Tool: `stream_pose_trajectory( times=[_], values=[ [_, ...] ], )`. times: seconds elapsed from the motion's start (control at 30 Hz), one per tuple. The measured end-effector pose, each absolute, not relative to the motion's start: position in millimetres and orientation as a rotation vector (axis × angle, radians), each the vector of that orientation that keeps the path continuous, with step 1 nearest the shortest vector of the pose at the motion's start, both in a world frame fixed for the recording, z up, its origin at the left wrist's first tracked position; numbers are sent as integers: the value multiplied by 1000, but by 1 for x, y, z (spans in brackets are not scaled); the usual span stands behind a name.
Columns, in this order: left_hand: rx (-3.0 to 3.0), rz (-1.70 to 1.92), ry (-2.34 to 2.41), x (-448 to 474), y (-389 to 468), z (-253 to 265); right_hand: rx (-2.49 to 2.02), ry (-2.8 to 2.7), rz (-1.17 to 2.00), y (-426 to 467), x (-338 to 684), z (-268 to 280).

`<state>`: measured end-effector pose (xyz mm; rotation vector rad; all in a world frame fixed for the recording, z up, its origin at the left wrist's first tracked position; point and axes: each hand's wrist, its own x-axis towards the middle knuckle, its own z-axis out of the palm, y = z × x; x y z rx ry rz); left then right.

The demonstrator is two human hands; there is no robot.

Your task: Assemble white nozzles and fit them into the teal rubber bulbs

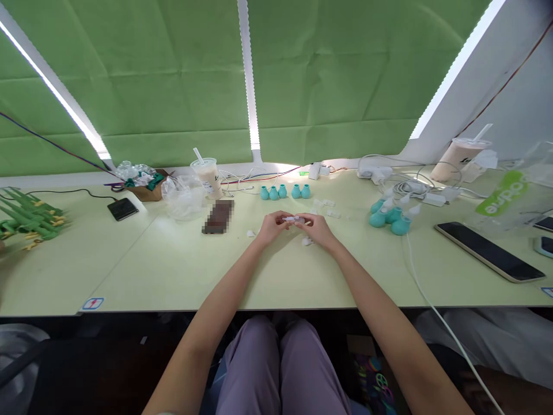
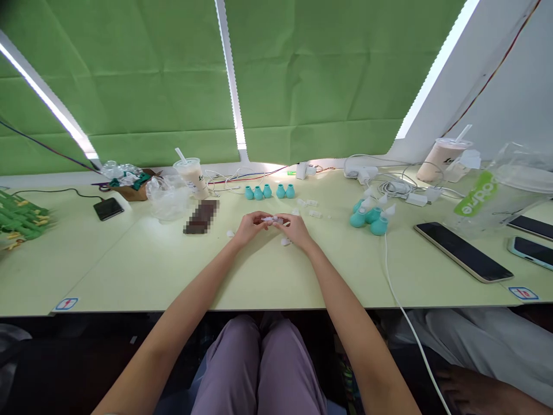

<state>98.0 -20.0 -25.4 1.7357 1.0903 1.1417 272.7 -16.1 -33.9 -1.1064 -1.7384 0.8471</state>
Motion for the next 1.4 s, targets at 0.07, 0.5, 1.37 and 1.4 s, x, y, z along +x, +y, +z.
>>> stream_pose_trajectory(
  times=[0.07, 0.5, 1.37, 1.4],
  values=[
    [1740, 1143, 1116, 98, -22, -25, -1108, -1812, 720, -16, 274, -32],
    [1787, 1169, 1545, 68, 48, 4, -1056, -1492, 727, -8, 277, -27],
    [1457, 1327, 1094, 97, -1, 4, -864, -1158, 1140, -6, 281, -13],
    [1565, 1315, 1175, 104, -11, 1, -834, -1165, 1155, -8, 281, -12]
  ],
)
